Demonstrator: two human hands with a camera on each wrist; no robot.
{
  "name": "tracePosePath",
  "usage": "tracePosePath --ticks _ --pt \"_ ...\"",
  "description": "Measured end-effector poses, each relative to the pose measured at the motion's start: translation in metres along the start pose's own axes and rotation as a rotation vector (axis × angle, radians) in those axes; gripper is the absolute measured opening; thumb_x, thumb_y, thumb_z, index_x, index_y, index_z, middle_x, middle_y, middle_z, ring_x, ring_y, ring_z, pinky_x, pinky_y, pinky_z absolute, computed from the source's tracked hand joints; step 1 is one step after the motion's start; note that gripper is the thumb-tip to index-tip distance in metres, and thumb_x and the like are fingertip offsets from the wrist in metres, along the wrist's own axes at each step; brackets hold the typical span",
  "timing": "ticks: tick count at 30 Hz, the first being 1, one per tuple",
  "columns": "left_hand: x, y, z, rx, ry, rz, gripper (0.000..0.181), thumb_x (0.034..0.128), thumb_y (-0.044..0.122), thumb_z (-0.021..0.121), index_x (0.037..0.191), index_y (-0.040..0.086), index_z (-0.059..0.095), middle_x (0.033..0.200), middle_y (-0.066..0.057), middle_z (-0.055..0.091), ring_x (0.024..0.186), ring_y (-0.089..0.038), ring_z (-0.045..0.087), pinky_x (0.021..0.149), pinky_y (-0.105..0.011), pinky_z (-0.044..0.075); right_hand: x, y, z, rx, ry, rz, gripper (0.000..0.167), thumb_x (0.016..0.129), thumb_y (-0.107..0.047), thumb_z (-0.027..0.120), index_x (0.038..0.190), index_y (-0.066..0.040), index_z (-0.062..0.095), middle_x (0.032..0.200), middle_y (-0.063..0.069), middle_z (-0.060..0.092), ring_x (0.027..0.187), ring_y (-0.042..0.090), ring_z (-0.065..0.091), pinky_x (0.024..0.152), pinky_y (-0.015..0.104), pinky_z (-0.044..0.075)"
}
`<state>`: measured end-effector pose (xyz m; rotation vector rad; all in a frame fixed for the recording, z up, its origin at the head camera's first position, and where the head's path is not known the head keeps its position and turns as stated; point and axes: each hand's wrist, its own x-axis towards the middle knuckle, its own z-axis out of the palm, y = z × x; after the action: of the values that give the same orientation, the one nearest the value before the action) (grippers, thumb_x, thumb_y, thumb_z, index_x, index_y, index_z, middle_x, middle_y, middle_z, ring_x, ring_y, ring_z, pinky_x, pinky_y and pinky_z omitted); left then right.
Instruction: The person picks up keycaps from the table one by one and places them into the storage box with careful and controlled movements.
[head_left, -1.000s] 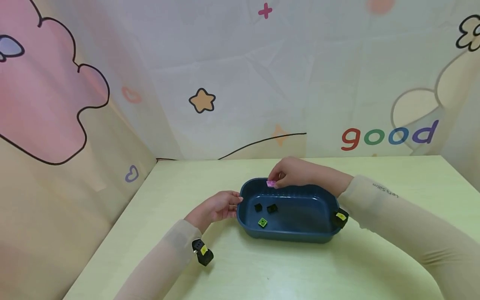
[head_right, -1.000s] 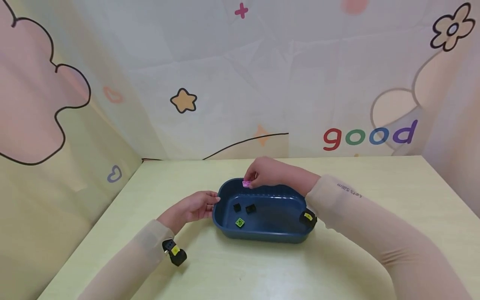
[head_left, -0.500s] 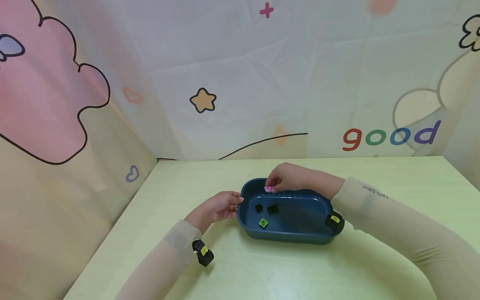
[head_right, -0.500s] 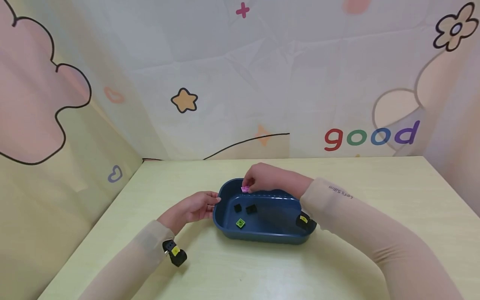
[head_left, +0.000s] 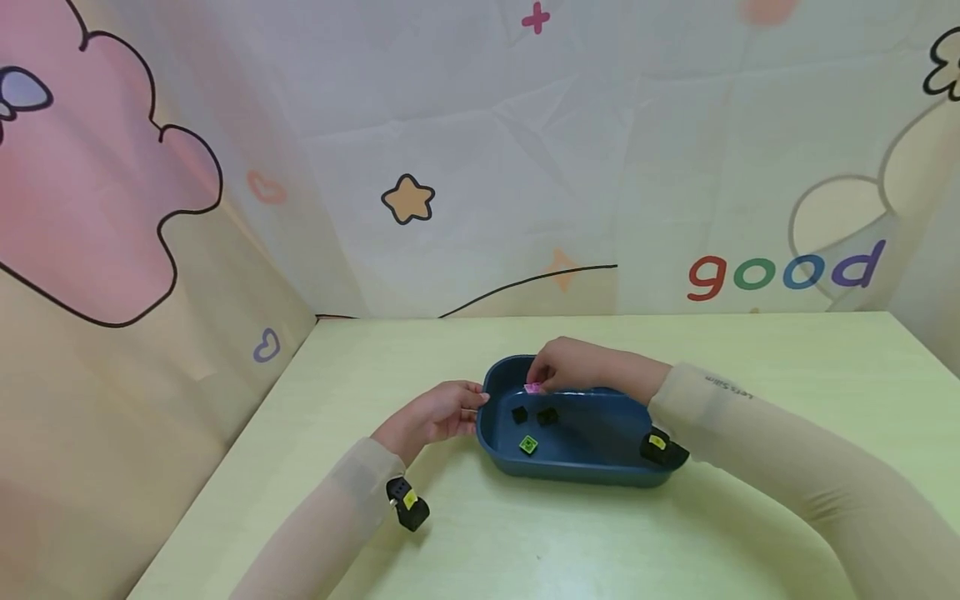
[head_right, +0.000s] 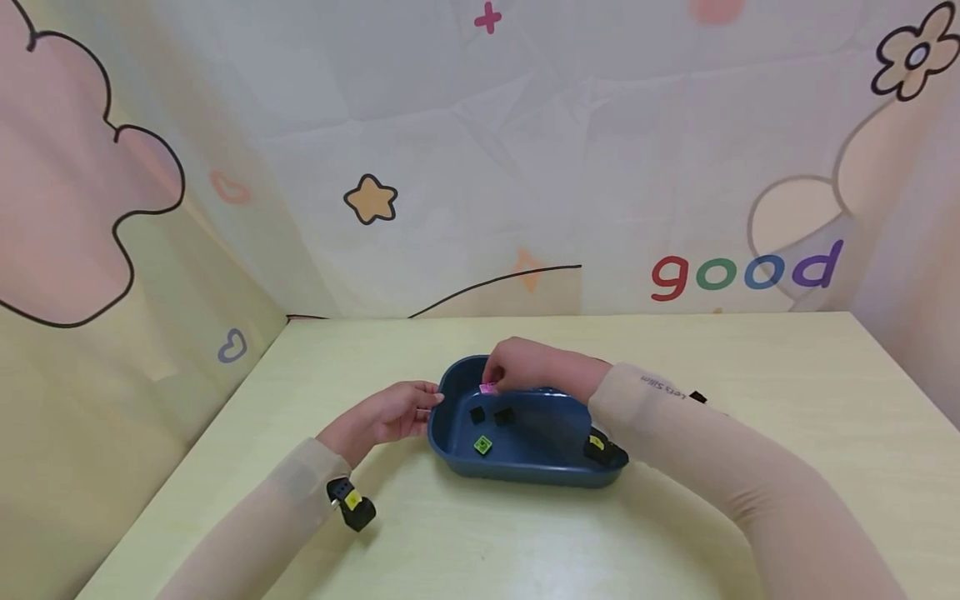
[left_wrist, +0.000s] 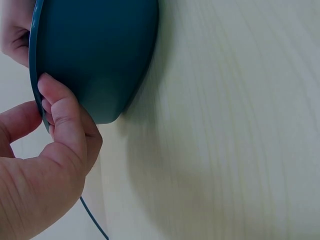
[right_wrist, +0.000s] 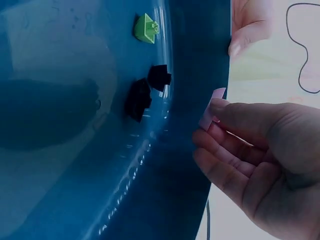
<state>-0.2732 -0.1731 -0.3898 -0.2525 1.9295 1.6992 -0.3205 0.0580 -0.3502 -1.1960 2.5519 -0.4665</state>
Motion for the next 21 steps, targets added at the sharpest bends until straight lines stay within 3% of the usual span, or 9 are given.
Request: tracePosePath --ticks 21 --pt "0.000 0.000 0.001 0.001 0.008 0.002 0.010 0.1069 0.010 0.048 0.115 0.005 0.052 0.083 -0.002 0.056 0.071 -0.012 0.053 0.060 -0.017 0.052 0.010 0.009 0.018 -0.085 0.000 -0.004 0.015 0.096 -0.009 0.070 0.107 -0.002 0.077 0.100 0.010 0.077 0.083 0.013 0.063 0.087 0.032 0.060"
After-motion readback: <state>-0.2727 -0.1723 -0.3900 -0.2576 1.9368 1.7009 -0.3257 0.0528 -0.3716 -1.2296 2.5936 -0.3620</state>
